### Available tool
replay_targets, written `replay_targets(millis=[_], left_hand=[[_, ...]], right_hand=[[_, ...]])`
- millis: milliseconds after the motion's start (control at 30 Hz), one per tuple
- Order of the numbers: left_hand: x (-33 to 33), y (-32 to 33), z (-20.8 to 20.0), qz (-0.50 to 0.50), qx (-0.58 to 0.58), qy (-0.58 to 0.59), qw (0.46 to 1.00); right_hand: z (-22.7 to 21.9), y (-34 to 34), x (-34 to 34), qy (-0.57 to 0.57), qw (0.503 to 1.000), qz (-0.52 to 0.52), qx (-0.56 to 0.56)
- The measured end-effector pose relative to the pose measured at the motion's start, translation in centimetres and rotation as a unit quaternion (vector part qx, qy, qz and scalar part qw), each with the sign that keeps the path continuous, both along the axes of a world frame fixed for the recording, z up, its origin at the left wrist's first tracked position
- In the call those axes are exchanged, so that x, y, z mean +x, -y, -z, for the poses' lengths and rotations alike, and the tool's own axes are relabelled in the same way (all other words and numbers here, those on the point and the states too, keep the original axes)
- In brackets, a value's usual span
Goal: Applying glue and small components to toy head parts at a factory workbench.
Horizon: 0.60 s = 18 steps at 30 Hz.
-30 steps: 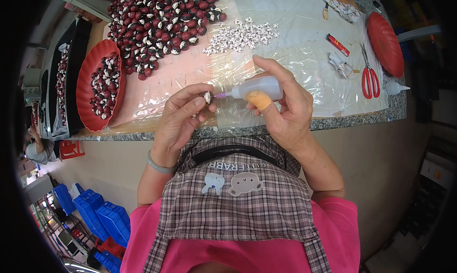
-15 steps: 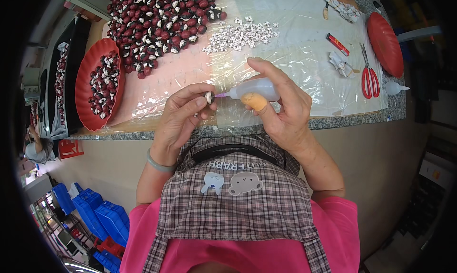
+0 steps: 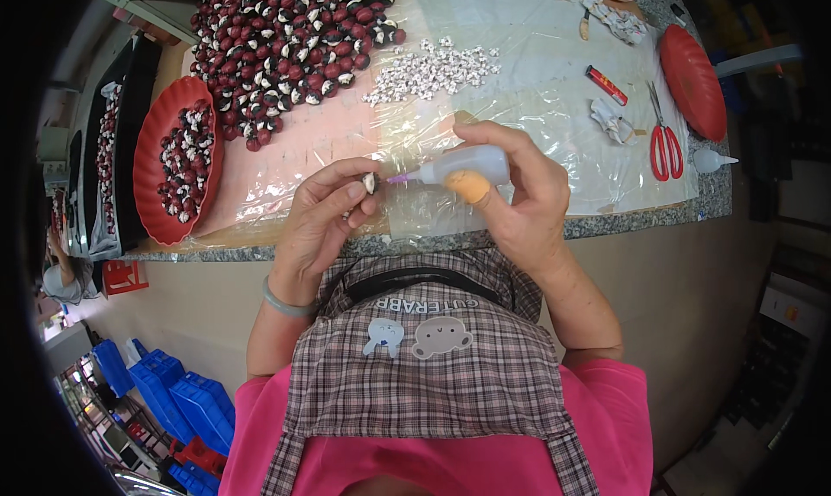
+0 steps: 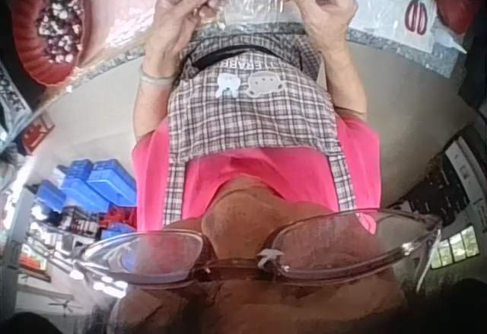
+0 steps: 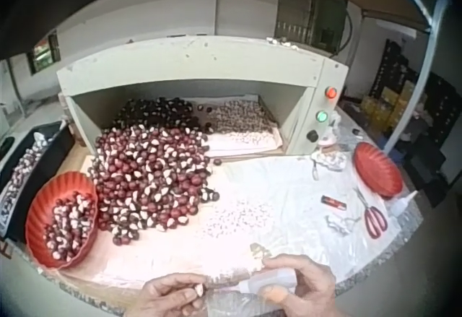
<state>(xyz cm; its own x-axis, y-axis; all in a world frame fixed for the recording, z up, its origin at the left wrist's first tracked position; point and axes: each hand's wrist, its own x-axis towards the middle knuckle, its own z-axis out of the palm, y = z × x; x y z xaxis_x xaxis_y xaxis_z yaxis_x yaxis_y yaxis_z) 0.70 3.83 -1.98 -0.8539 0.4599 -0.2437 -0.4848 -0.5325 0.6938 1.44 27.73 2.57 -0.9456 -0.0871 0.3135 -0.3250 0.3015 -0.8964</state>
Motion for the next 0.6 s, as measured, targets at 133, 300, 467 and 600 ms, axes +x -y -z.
replay_targets(millis=[133, 300, 467, 600], left_hand=[[-0.2, 0.0, -0.2, -0.045, -0.034, 0.013, 0.998], [-0.4, 0.3, 0.5, -0.05, -0.032, 0.015, 0.998], [-0.4, 0.2, 0.5, -0.054, -0.026, 0.01, 0.998], [-0.6, 0.1, 0.7, -0.052, -0.019, 0.008, 0.998]], right_hand=[[1.6, -1.3, -1.6, 0.14, 0.959, -0.046, -0.243], [2.0, -1.3, -3.8, 0.251, 0.921, -0.031, -0.295], [3.1, -0.7, -6.3, 0.276, 0.949, -0.001, -0.149], [3.6, 0.2, -8.0, 0.088, 0.981, 0.012, 0.175]])
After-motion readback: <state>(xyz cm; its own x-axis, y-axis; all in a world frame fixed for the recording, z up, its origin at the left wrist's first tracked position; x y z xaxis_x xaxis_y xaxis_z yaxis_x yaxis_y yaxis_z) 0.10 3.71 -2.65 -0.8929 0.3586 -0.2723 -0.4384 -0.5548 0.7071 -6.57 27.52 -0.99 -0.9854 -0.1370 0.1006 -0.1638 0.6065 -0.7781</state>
